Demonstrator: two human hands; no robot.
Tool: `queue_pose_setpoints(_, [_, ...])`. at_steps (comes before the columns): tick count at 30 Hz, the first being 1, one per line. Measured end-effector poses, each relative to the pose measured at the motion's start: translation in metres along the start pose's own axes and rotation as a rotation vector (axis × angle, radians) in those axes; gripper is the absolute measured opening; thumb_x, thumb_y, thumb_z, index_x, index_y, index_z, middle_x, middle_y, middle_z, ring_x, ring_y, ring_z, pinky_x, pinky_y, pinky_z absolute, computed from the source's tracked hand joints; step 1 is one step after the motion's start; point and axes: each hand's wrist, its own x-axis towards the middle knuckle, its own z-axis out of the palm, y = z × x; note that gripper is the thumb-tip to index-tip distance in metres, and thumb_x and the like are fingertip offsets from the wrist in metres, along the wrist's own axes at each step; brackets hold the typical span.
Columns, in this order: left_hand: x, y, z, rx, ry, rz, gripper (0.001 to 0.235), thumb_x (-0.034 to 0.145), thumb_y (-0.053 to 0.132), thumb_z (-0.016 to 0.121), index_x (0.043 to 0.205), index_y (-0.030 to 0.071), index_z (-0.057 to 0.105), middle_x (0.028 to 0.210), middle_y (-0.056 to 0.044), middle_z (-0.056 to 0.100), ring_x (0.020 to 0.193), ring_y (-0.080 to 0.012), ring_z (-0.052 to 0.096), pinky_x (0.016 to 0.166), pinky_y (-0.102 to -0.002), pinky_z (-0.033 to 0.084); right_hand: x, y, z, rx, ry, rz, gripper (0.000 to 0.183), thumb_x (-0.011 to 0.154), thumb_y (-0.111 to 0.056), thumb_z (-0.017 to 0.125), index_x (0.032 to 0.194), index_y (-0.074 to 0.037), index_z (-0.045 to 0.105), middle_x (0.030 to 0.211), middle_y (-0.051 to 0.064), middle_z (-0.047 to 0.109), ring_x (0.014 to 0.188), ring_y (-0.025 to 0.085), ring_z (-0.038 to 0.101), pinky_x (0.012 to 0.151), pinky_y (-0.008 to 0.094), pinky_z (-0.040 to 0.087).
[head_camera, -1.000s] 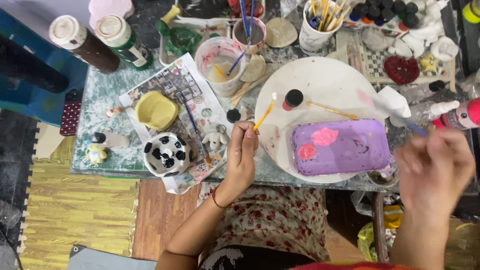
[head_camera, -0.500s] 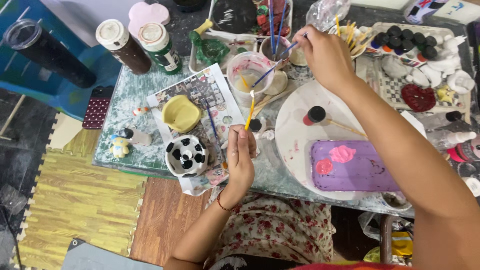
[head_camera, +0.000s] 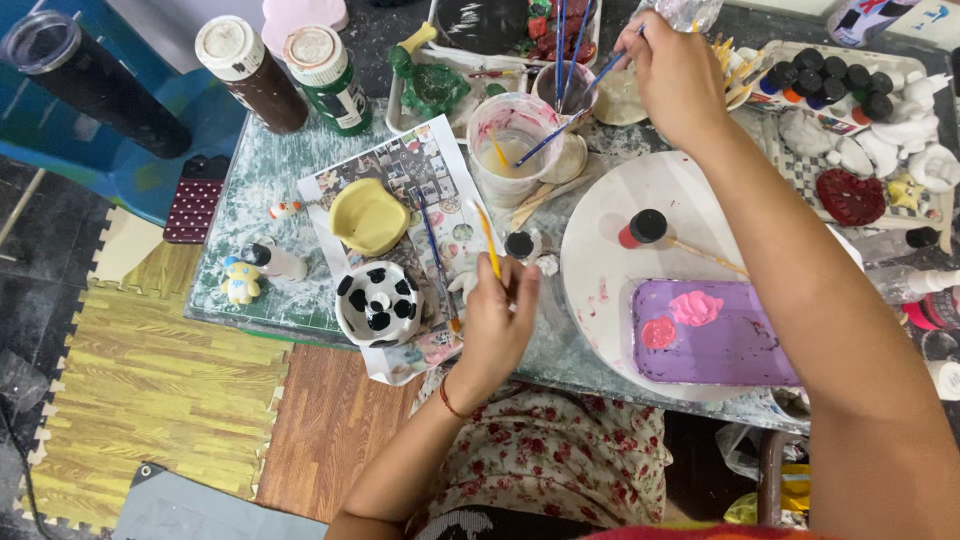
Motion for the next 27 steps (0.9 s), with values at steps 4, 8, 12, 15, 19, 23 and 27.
queue_pose_setpoints(4, [0.000,0.000,0.004,0.328,-0.047,0.028,0.025,0.097,0.008,0.071,0.107,-0.001,0.050,0.070,-0.013,0.058,0.058,-0.0277,0.059,0.054,-0.043,0.047,0.005,-0.003,0.001,0.165,-0.060,-0.001,0.015,0.117,-0.016,0.052,0.112,-0.006,0.062,0.090,0.006,0.077,0.079,0.025,0.074,0.071,0.038,0.054])
queue_pose_setpoints(8, [0.001,-0.013,0.012,0.461,-0.062,0.107,0.036,0.091,0.005,0.071,0.117,-0.006,0.049,0.076,-0.018,0.061,0.065,-0.0351,0.062,0.058,-0.047,0.048,0.009,-0.006,0.000,0.118,-0.056,0.024,0.017,0.117,-0.017,0.052,0.110,-0.006,0.062,0.087,0.007,0.077,0.075,0.025,0.073,0.067,0.039,0.053])
queue_pose_setpoints(12, [0.000,-0.031,0.017,0.518,-0.071,0.196,0.046,0.090,0.003,0.069,0.121,-0.014,0.040,0.085,-0.024,0.060,0.075,-0.0413,0.061,0.064,-0.049,0.049,0.012,-0.006,-0.001,0.122,-0.081,0.057,0.015,0.117,-0.015,0.051,0.112,-0.005,0.061,0.084,0.008,0.075,0.074,0.024,0.073,0.066,0.039,0.053])
queue_pose_setpoints(15, [0.002,-0.036,0.021,0.529,-0.025,0.181,0.035,0.093,0.003,0.069,0.113,-0.009,0.042,0.087,-0.025,0.061,0.077,-0.0435,0.061,0.066,-0.050,0.049,0.012,-0.003,0.000,0.165,-0.090,0.081,0.014,0.115,-0.016,0.053,0.111,-0.005,0.061,0.087,0.007,0.076,0.069,0.025,0.072,0.063,0.040,0.052])
queue_pose_setpoints(19, [0.001,-0.026,0.018,0.510,-0.029,0.156,0.029,0.095,0.003,0.070,0.104,-0.005,0.043,0.087,-0.022,0.061,0.079,-0.0425,0.061,0.069,-0.050,0.048,0.011,0.003,0.005,0.100,-0.042,0.032,0.014,0.116,-0.012,0.052,0.111,-0.005,0.063,0.086,0.008,0.076,0.074,0.025,0.073,0.066,0.038,0.053])
queue_pose_setpoints(23, [-0.012,-0.003,0.010,0.406,0.035,0.288,0.029,0.092,-0.002,0.067,0.111,-0.005,0.045,0.099,-0.020,0.062,0.089,-0.0405,0.062,0.077,-0.048,0.050,0.009,0.010,0.007,0.218,-0.068,0.036,0.014,0.115,-0.012,0.050,0.113,-0.004,0.061,0.088,0.007,0.076,0.076,0.021,0.073,0.066,0.035,0.052])
queue_pose_setpoints(27, [-0.019,0.014,0.003,0.378,0.028,0.196,0.029,0.092,0.000,0.071,0.110,-0.003,0.049,0.098,-0.018,0.062,0.086,-0.0367,0.062,0.073,-0.045,0.049,0.009,0.014,0.009,0.253,-0.044,-0.011,0.017,0.119,-0.012,0.049,0.113,-0.004,0.063,0.091,0.009,0.076,0.083,0.019,0.075,0.069,0.035,0.054])
